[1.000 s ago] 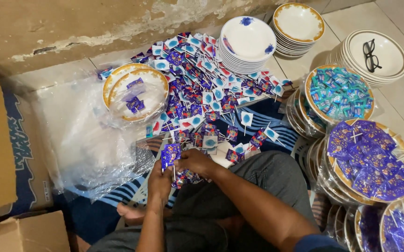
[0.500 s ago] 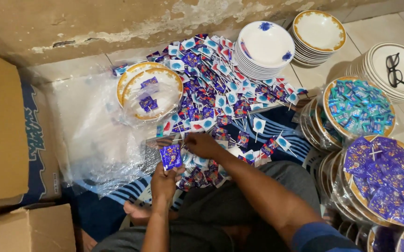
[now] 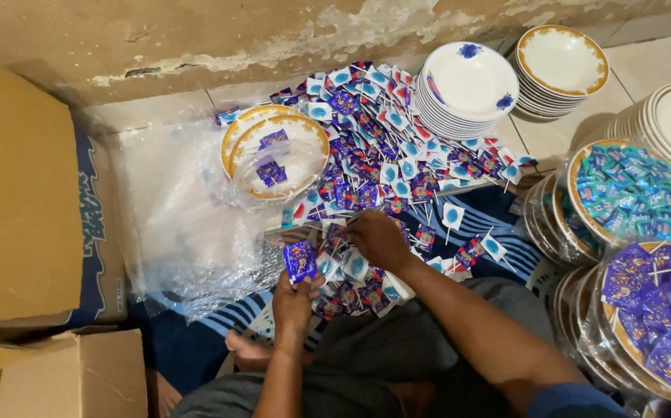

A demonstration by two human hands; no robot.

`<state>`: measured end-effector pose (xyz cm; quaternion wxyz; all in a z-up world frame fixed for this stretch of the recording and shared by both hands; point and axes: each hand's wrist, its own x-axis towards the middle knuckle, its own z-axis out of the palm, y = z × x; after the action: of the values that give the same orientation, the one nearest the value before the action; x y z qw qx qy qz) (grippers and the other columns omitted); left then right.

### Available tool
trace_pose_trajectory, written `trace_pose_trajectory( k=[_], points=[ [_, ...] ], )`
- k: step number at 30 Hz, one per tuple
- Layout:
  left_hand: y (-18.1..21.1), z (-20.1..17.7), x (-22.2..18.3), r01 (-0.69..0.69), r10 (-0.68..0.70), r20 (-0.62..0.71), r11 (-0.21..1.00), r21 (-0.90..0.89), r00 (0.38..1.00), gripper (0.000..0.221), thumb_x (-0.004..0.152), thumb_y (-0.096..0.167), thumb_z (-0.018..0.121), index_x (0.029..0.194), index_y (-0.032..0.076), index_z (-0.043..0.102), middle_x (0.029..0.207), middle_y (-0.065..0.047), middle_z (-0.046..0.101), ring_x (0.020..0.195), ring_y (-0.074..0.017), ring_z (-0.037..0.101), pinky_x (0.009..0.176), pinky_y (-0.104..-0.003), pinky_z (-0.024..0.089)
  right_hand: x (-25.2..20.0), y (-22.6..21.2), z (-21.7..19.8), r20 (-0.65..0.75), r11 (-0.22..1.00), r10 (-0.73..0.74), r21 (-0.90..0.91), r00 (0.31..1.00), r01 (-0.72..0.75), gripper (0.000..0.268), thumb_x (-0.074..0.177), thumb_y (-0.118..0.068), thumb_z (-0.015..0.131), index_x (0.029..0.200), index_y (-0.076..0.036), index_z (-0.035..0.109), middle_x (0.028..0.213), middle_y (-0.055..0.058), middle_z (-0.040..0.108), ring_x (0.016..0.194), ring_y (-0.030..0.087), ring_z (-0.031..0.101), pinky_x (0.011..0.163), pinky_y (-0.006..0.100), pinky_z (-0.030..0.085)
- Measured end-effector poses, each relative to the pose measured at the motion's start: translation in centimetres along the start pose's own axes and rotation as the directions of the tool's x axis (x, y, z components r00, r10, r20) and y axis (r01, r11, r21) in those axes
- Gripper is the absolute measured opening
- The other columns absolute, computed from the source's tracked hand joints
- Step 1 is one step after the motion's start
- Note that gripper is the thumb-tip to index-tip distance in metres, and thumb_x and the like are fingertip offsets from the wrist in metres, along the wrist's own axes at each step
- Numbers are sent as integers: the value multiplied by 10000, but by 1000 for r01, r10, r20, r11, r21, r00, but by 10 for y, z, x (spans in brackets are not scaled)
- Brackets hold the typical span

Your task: Arranging small packets onto decorative plates and preparing them for final packaging.

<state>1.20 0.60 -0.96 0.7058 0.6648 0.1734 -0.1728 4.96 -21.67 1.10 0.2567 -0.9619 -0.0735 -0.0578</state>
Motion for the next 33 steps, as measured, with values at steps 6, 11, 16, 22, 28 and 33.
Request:
trace_pose_trajectory(
  k=[6,11,16,22,28,33],
  points=[
    [4,10,-6,20,-16,40,995,-102,999,335,998,16,538,1332,1,512,1118,-222,742,1052,-295,737,868,-393,595,1,-30,18,280,662,252,648,926,-376,323,921,-300,744,1094,-30,775,907,210,761,912,349,727,706,445,539],
    [17,1,-9,70,-73,-16,988,-139,997,244,1002,14,538,1245,-2,538,1038,-200,750,917,-274,747,782,-365,598,25,-41,36,248,747,184,594,951,-299,298,928,-313,697,1055,-58,783,813,118,718,768,229,647,677,362,504],
    [21,0,-7,72,-89,-96,983,-167,991,207,997,18,535,1200,0,571,977,-143,749,857,-228,728,774,-343,580,74,-11,76,38,978,-44,205,998,36,236,914,-132,571,1083,-15,686,1026,138,677,916,328,619,809,439,490],
    [25,6,1,203,-213,-71,972,-119,975,373,1014,42,496,1384,64,531,1028,-142,766,867,-222,736,793,-347,586,104,19,126,98,845,-298,-436,950,310,461,925,-536,607,1097,-117,690,1116,100,689,1039,304,616,929,487,432],
    [29,5,-6,180,-182,-46,982,-55,982,373,1007,48,492,1378,58,533,1019,-140,769,852,-224,746,772,-338,589,102,29,140,206,832,-150,-502,967,236,375,848,-285,697,1180,-110,682,1198,85,709,1091,288,620,912,463,444],
    [8,0,7,91,-103,-86,987,-132,991,391,998,34,512,1389,39,500,1011,-136,766,832,-236,746,747,-337,594,86,14,101,308,650,-375,-585,874,485,262,1023,-375,591,1227,-269,717,780,52,753,675,187,630,710,315,452]
  ],
)
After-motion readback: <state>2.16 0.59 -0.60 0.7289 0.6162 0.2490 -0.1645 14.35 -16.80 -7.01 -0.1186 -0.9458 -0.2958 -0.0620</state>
